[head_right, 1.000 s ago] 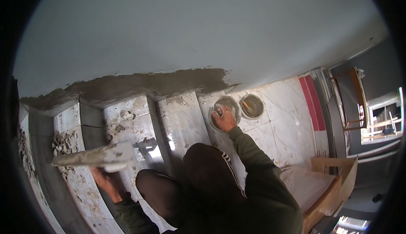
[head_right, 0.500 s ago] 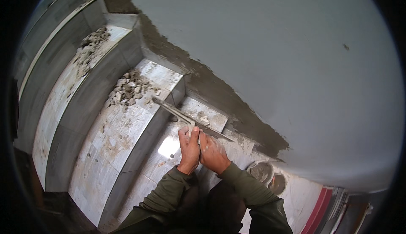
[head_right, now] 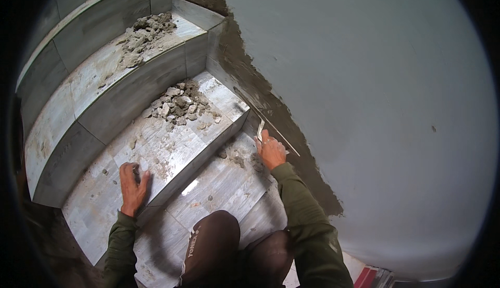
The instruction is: The person applies plaster to a wall next to a staircase using a trowel and a hawk, picking up fresh plaster from a bucket.
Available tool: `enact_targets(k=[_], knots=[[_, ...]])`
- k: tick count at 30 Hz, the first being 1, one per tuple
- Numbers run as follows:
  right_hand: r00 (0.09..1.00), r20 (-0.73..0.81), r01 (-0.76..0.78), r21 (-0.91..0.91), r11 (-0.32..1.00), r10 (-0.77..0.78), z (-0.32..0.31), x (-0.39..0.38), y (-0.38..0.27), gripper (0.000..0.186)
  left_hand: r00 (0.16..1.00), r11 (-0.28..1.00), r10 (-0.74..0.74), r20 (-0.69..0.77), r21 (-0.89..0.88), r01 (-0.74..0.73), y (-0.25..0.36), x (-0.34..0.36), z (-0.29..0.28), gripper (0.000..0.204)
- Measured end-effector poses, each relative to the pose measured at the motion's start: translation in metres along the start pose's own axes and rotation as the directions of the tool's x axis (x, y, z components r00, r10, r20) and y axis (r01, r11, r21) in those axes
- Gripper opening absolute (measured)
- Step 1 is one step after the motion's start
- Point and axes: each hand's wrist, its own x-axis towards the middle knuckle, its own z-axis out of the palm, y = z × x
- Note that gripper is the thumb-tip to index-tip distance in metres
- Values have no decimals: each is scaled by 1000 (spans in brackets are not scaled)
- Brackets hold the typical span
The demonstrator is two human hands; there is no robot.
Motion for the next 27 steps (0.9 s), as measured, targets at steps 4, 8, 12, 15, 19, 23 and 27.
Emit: enact_targets(k=[4, 8, 12, 15, 19, 23, 27], knots=[[997, -71, 4, -43, 999, -7, 22, 44, -25, 30, 994, 997, 70, -79, 45, -66, -4, -1, -10, 41], [996, -87, -13, -98, 995, 4, 26, 76, -29, 32, 993, 998, 63, -104, -19, -65, 2, 2, -5, 40], [994, -98, -63, -112, 992, 52, 13, 90, -46, 34, 985, 983, 142, -99, 128, -129, 1, 4, -10, 40], [993, -103, -68, -102, 993, 57, -4, 96, -50, 34, 977, 972, 188, -99, 159, -171, 0, 6, -10, 40], [980, -157, -130, -13, 991, 126, -27, 96, -57, 34, 969, 966, 242, -50, 109, -235, 1, 21, -10, 37], [961, -252, -86, 106, 991, 110, -57, 82, -40, 33, 934, 934, 356, -23, 41, -355, 12, 58, 10, 34], [980, -197, -21, 42, 999, 29, -45, 35, -20, 32, 877, 879, 476, -69, 33, -475, 5, 86, 28, 31]])
